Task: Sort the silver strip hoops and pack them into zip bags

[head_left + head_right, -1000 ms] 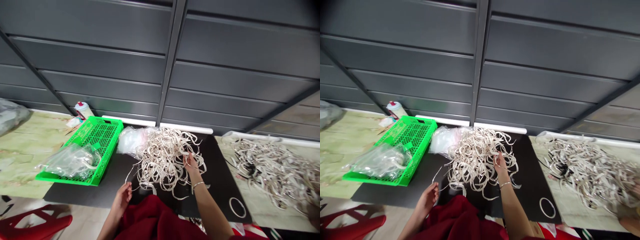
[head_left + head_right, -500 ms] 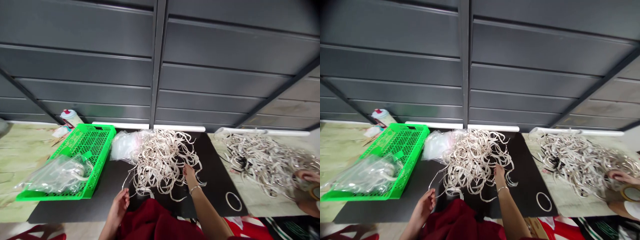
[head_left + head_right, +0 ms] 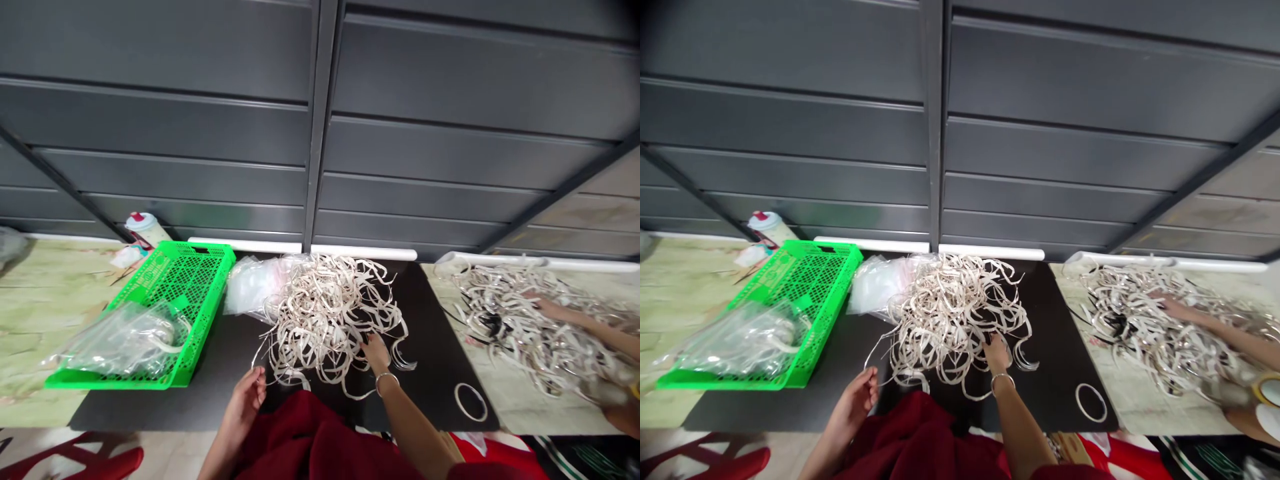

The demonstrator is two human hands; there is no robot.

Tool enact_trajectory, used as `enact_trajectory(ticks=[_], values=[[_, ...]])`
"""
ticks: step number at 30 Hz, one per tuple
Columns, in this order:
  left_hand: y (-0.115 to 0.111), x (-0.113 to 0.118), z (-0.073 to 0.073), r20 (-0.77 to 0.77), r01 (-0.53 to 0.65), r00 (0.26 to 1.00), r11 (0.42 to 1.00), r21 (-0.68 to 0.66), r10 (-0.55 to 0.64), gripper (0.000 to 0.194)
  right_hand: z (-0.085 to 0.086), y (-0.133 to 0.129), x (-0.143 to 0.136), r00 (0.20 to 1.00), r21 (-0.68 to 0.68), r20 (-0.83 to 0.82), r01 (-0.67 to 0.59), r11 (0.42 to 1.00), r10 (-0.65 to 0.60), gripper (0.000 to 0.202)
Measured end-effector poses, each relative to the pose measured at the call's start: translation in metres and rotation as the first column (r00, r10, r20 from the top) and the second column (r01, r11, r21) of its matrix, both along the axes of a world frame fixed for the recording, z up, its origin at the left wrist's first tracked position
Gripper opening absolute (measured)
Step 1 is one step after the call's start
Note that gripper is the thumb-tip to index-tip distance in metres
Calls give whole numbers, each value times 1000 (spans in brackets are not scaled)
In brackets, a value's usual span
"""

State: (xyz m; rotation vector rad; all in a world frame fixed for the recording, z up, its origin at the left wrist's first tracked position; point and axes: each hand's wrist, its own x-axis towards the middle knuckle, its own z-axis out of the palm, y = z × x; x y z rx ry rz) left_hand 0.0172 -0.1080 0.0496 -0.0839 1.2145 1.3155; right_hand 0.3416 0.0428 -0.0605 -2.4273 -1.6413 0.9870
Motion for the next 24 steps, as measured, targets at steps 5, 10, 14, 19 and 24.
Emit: enact_trajectory(ticks=[5, 10, 14, 19, 24], values=[[2, 3, 6, 2, 26, 1000, 999, 37, -26, 18, 3, 0, 5, 998, -18, -25, -53, 998, 52, 23], [10, 10, 15, 1, 88, 996, 993, 84, -89, 29, 2, 5, -3, 998, 42, -39, -55, 998, 56, 21], [14, 13, 26, -29, 153, 988, 982, 107, -151, 31, 11, 8, -7, 996, 114, -80, -37, 993, 46, 17], [11, 14, 38, -45, 153, 988, 983, 99, -149, 28, 52, 11, -4, 986, 363, -159, 16, 932, 45, 8], [11, 20, 46, -72, 172, 984, 979, 110, -165, 24, 113, 0, -14, 947, 589, -281, 44, 807, 154, 20]])
